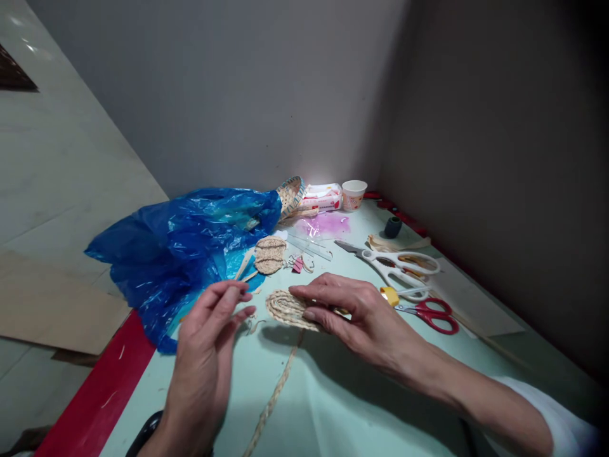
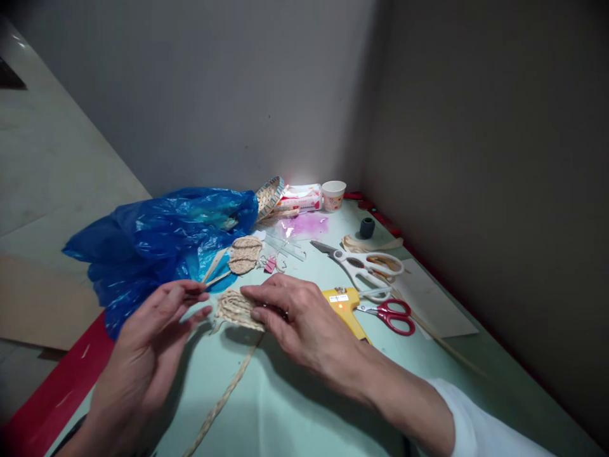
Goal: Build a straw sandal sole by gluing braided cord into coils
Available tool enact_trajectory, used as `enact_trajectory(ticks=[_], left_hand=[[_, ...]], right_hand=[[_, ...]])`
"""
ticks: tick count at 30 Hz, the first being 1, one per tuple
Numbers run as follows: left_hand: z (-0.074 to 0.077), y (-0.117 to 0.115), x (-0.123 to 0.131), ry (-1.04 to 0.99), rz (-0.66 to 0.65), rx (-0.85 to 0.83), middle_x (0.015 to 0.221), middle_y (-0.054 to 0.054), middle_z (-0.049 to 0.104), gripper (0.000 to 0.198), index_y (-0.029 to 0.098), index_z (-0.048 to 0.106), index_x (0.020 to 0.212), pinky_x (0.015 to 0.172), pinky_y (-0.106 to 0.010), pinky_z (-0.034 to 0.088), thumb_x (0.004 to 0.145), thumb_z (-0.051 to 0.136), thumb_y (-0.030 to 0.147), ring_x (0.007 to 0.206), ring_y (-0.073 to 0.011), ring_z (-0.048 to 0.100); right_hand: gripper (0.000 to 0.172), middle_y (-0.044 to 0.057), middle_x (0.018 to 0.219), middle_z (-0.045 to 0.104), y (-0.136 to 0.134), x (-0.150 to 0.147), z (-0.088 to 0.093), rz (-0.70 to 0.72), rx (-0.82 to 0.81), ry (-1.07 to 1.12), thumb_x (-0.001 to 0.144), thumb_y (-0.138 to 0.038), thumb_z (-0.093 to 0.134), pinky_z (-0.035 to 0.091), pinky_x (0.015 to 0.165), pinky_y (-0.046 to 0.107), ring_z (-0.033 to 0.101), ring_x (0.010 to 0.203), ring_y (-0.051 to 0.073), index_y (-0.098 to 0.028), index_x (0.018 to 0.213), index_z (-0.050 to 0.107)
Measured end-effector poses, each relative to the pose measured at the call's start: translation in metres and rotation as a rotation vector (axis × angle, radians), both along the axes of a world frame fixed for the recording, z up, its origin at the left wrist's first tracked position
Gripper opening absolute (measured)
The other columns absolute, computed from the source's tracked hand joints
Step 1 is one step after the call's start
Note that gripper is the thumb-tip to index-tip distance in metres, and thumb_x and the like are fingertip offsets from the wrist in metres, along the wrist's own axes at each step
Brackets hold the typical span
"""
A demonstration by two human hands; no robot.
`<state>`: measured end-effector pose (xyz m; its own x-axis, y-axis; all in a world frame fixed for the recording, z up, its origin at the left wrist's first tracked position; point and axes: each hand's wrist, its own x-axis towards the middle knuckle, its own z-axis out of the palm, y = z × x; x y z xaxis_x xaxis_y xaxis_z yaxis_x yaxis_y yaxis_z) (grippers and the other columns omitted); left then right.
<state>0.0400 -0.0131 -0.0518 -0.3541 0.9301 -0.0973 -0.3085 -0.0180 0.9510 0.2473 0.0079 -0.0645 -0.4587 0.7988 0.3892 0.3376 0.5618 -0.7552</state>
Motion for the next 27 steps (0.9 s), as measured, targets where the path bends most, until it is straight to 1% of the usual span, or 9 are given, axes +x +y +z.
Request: enact_trajectory(ticks=[2, 4, 8, 12, 15, 20, 23, 25, 27], left_hand=[[0.000, 0.003, -0.005, 0.057, 0.116, 0.046, 0.081, 0.002, 0.063, 0.014, 0.020, 0.071, 0.078, 0.068, -0.014, 0.050, 0.072, 0.083, 0.025, 0.073, -0.0098, 0.056], [0.000, 0.006, -0.008, 0.080, 0.142, 0.067, 0.070, 0.004, 0.060, 0.014, 0.019, 0.072, 0.076, 0.063, -0.012, 0.048, 0.070, 0.084, 0.022, 0.064, -0.0076, 0.053], [-0.005, 0.012, -0.009, 0.044, 0.021, 0.080, 0.068, 0.003, 0.057, 0.016, 0.015, 0.069, 0.071, 0.049, -0.013, 0.042, 0.071, 0.083, 0.024, 0.052, -0.0046, 0.046], [-0.010, 0.012, -0.010, 0.007, -0.054, 0.075, 0.054, 0.007, 0.043, 0.031, 0.015, 0.056, 0.059, 0.035, -0.013, 0.025, 0.073, 0.080, 0.029, 0.039, -0.0019, 0.027], [-0.011, 0.011, -0.011, 0.002, -0.076, 0.069, 0.046, 0.010, 0.031, 0.033, 0.017, 0.054, 0.059, 0.033, -0.013, 0.020, 0.074, 0.079, 0.033, 0.037, -0.0027, 0.022], [-0.014, 0.016, -0.015, 0.030, -0.061, 0.063, 0.044, 0.010, 0.029, 0.044, 0.018, 0.045, 0.051, 0.033, -0.014, 0.018, 0.076, 0.077, 0.035, 0.035, -0.0026, 0.022], [-0.016, 0.019, -0.016, 0.073, -0.053, 0.083, 0.043, 0.009, 0.034, 0.042, 0.018, 0.048, 0.052, 0.036, -0.015, 0.026, 0.077, 0.077, 0.033, 0.036, -0.0036, 0.029], [-0.017, 0.020, -0.016, 0.103, -0.078, 0.092, 0.046, 0.007, 0.046, 0.034, 0.018, 0.056, 0.057, 0.044, -0.016, 0.039, 0.076, 0.079, 0.034, 0.042, -0.0067, 0.045], [-0.019, 0.020, -0.014, 0.124, -0.122, 0.089, 0.054, 0.002, 0.060, 0.028, 0.016, 0.064, 0.062, 0.058, -0.021, 0.050, 0.074, 0.081, 0.035, 0.056, -0.0123, 0.060]], right_hand=[[0.028, 0.009, 0.100, 0.072, 0.003, 0.001, -0.002, -0.030, -0.010, 0.000, 0.098, -0.021, 0.057, 0.049, 0.077, 0.032, 0.064, 0.085, 0.018, -0.014, 0.121, 0.071], [0.028, 0.009, 0.099, 0.072, 0.006, 0.002, -0.005, -0.052, -0.040, 0.001, 0.098, -0.022, 0.057, 0.049, 0.076, 0.033, 0.063, 0.085, 0.019, -0.015, 0.121, 0.071], [0.029, 0.008, 0.099, 0.071, 0.009, 0.004, -0.007, -0.052, -0.071, 0.025, 0.097, -0.024, 0.058, 0.049, 0.078, 0.033, 0.064, 0.087, 0.018, -0.015, 0.121, 0.071], [0.030, 0.008, 0.100, 0.072, 0.011, 0.005, -0.005, -0.066, -0.082, 0.017, 0.097, -0.025, 0.058, 0.047, 0.076, 0.031, 0.064, 0.086, 0.018, -0.015, 0.121, 0.071], [0.031, 0.010, 0.107, 0.072, 0.013, 0.007, -0.004, -0.078, -0.113, 0.032, 0.096, -0.027, 0.058, 0.047, 0.075, 0.030, 0.064, 0.088, 0.018, -0.015, 0.122, 0.071], [0.032, 0.008, 0.105, 0.073, 0.014, 0.007, -0.005, -0.073, -0.185, 0.038, 0.096, -0.031, 0.058, 0.046, 0.067, 0.028, 0.062, 0.077, 0.016, -0.017, 0.122, 0.071], [0.032, 0.009, 0.105, 0.073, 0.014, 0.007, -0.005, -0.051, -0.178, 0.055, 0.094, -0.031, 0.059, 0.047, 0.066, 0.028, 0.062, 0.076, 0.016, -0.016, 0.120, 0.072], [0.033, 0.009, 0.106, 0.072, 0.015, 0.007, -0.005, -0.024, -0.172, 0.066, 0.094, -0.031, 0.060, 0.047, 0.067, 0.028, 0.063, 0.079, 0.016, -0.015, 0.120, 0.072], [0.033, 0.009, 0.105, 0.072, 0.015, 0.007, -0.005, 0.010, -0.161, 0.071, 0.094, -0.030, 0.059, 0.048, 0.068, 0.028, 0.063, 0.080, 0.016, -0.014, 0.120, 0.071]])
